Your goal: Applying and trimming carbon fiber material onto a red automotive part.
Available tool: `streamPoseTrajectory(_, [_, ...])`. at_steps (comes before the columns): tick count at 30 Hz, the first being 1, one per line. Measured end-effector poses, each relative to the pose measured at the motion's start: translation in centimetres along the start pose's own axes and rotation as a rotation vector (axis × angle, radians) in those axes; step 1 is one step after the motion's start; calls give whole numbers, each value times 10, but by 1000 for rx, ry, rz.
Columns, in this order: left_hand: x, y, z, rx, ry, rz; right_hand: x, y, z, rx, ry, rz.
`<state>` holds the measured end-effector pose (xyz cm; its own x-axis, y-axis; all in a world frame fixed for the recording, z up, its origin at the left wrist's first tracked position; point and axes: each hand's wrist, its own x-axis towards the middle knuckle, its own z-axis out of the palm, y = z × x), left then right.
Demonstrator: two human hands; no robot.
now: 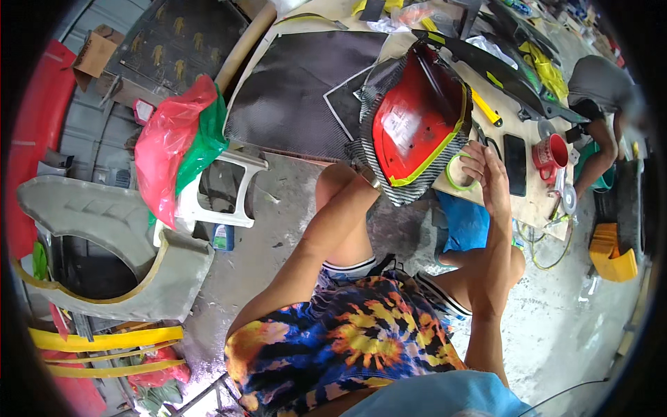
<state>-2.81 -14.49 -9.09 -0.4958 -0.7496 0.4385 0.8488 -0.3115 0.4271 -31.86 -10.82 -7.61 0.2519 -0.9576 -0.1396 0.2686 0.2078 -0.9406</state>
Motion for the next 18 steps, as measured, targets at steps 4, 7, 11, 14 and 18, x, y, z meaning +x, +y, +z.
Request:
streamPoseTrajectory(4, [7, -19, 3, -107, -36, 12, -9, -10, -5, -43, 47, 9])
streamPoseTrajectory(7, [6, -25, 2, -154, -46, 18, -12, 2, -2, -26, -12, 98])
streamPoseTrajectory(11, [16, -39, -1, -233, -79, -5, -14, 21, 35, 120, -132, 192])
streamPoseTrajectory(14, [46, -62, 6, -331, -136, -71, -18, 16, 44, 211, -95, 194])
streamPoseTrajectory(18, [47, -75, 11, -406, -139, -121, -5, 45, 22, 130, 111, 366])
